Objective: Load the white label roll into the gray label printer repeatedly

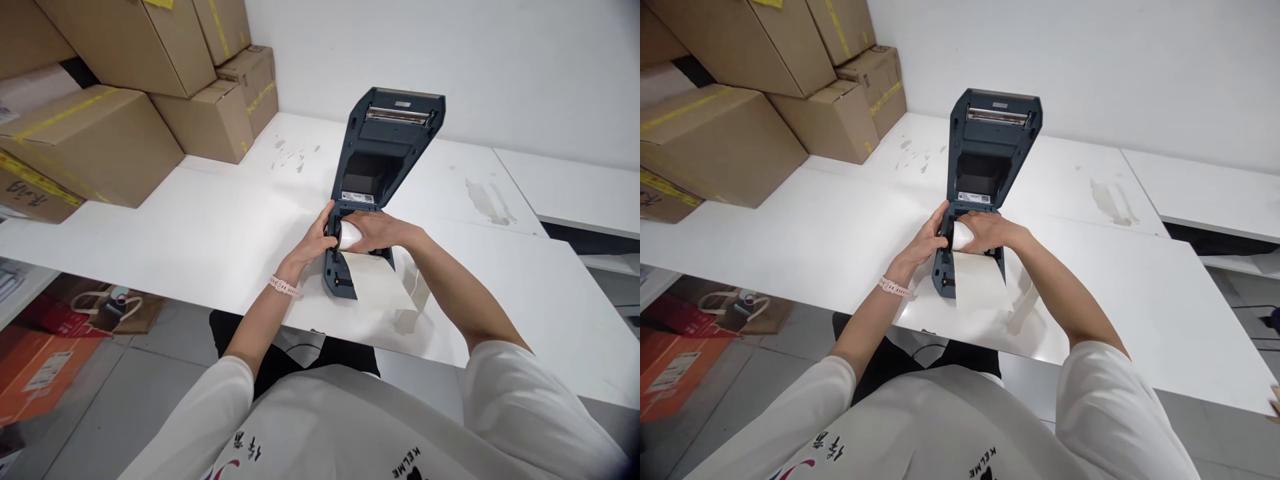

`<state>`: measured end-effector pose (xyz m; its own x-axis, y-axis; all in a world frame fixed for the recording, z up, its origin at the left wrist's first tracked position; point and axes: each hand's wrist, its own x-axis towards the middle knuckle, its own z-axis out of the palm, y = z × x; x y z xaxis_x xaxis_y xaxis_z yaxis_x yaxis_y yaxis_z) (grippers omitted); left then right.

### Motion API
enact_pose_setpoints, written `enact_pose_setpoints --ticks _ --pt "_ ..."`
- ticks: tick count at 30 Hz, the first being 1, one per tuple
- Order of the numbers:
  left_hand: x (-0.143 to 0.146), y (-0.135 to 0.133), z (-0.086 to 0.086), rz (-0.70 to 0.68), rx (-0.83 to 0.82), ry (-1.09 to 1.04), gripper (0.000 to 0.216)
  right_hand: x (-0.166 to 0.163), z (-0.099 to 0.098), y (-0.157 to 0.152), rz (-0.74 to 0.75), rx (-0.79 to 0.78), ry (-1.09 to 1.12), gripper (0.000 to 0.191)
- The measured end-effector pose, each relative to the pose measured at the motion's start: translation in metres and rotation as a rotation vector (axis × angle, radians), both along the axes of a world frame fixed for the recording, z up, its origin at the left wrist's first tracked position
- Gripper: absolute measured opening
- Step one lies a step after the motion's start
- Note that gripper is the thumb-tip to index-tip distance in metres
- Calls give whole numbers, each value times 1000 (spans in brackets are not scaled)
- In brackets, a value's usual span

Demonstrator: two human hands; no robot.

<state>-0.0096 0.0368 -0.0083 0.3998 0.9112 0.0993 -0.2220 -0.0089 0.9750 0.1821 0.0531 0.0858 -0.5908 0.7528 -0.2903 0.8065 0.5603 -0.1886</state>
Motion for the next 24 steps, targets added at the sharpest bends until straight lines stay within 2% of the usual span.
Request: enact_pose_setpoints --ticks 4,8,11,16,24 --pt "-1 -2 0 -6 6 -2 112 20 -3 -46 7 209 198 57" --pt "0 -1 0 -1 10 9 113 30 -18 -107 38 256 314 54" --pt "1 1 -3 3 29 23 115 24 -36 -135 35 309 308 58" --pt "0 4 -8 -20 74 73 112 8 -56 -148 -41 470 325 58" --pt "0 3 -8 -1 75 90 109 -3 -64 -153 -89 591 319 52"
